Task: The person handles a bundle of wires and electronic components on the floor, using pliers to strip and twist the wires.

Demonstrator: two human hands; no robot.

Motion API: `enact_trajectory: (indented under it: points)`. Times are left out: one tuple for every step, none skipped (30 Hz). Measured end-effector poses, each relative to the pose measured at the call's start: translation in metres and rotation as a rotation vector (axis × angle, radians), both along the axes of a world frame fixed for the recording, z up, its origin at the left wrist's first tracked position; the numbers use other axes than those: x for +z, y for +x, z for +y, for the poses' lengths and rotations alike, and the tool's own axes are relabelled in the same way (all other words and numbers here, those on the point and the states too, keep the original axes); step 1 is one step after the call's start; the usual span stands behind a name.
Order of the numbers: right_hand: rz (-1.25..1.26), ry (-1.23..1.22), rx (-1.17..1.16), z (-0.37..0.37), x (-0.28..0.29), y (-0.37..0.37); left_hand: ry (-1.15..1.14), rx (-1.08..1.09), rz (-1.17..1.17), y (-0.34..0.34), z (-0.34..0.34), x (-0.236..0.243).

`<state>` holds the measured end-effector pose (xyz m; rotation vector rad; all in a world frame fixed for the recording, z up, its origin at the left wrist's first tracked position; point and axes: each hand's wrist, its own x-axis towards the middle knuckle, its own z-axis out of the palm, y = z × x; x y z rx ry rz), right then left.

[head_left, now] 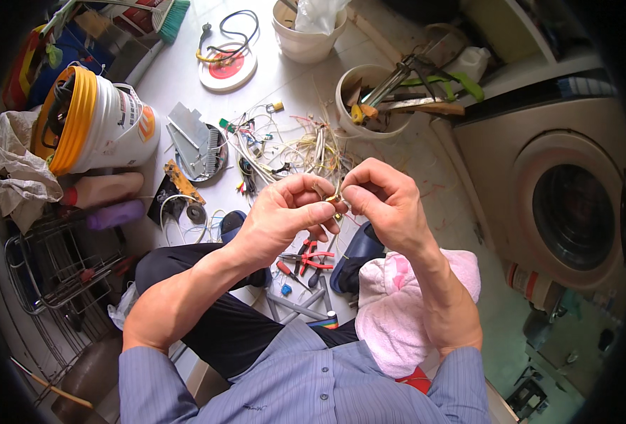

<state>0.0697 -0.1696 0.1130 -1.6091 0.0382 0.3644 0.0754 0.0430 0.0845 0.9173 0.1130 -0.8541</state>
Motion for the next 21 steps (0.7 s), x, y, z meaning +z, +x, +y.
enact_trajectory:
  points:
    - [-0.088,-0.102,-0.016,0.000,-0.002,0.000,0.009,0.010,-0.017,-0.001,-0.001,-0.001]
    - [-0.178,-0.203,-0.028,0.000,-0.005,0.000,0.019,0.022,-0.036,-0.002,-0.001,-0.001]
    - [-0.269,-0.303,-0.041,0.000,-0.009,0.000,0.040,0.028,-0.058,-0.003,0.000,-0.003]
    - [-0.291,-0.300,-0.055,0.000,-0.011,0.000,0.061,0.035,-0.081,-0.005,0.000,-0.006]
    - [-0.253,-0.282,-0.045,0.000,-0.010,0.000,0.080,0.040,-0.103,-0.005,0.000,-0.007]
    - [-0.215,-0.263,-0.036,0.000,-0.006,-0.001,0.130,0.043,-0.146,-0.006,0.000,-0.006]
    - [-0.176,-0.244,-0.026,0.000,-0.004,-0.001,0.181,0.045,-0.189,-0.006,0.000,-0.004]
    - [-0.156,-0.216,-0.009,0.000,-0.005,-0.002,0.234,0.046,-0.233,-0.006,-0.001,-0.002]
    - [-0.135,-0.187,0.008,0.001,-0.006,-0.002,0.237,0.093,-0.269,-0.008,-0.002,-0.003]
    - [-0.114,-0.158,0.025,0.002,-0.007,-0.002,0.239,0.139,-0.305,-0.010,-0.004,-0.005]
    - [-0.143,-0.166,0.054,0.003,-0.006,-0.003,0.241,0.185,-0.340,-0.011,-0.005,-0.006]
    - [-0.172,-0.174,0.083,0.006,-0.004,-0.002,0.267,0.196,-0.365,-0.012,-0.005,-0.005]
    - [-0.202,-0.181,0.112,0.008,-0.003,-0.002,0.294,0.206,-0.391,-0.013,-0.005,-0.002]
    - [-0.246,-0.212,0.125,0.010,-0.002,-0.003,0.320,0.215,-0.416,-0.013,-0.006,-0.001]
    - [-0.309,-0.256,0.127,0.011,-0.005,-0.003,0.349,0.198,-0.455,-0.013,-0.005,-0.003]
    - [-0.371,-0.299,0.128,0.012,-0.011,-0.004,0.377,0.181,-0.494,-0.014,-0.004,-0.006]
    - [-0.434,-0.342,0.130,0.013,-0.014,-0.005,0.406,0.164,-0.533,-0.014,-0.003,-0.008]
    - [-0.443,-0.330,0.107,0.015,-0.016,-0.004,0.397,0.153,-0.526,-0.014,-0.002,-0.008]
    - [-0.468,-0.344,0.094,0.016,-0.017,-0.003,0.387,0.142,-0.520,-0.013,-0.002,-0.008]
    - [-0.494,-0.360,0.082,0.016,-0.019,-0.002,0.376,0.133,-0.515,-0.012,-0.001,-0.006]
    - [-0.521,-0.376,0.069,0.016,-0.020,-0.001,0.345,0.130,-0.444,-0.011,-0.001,-0.003]
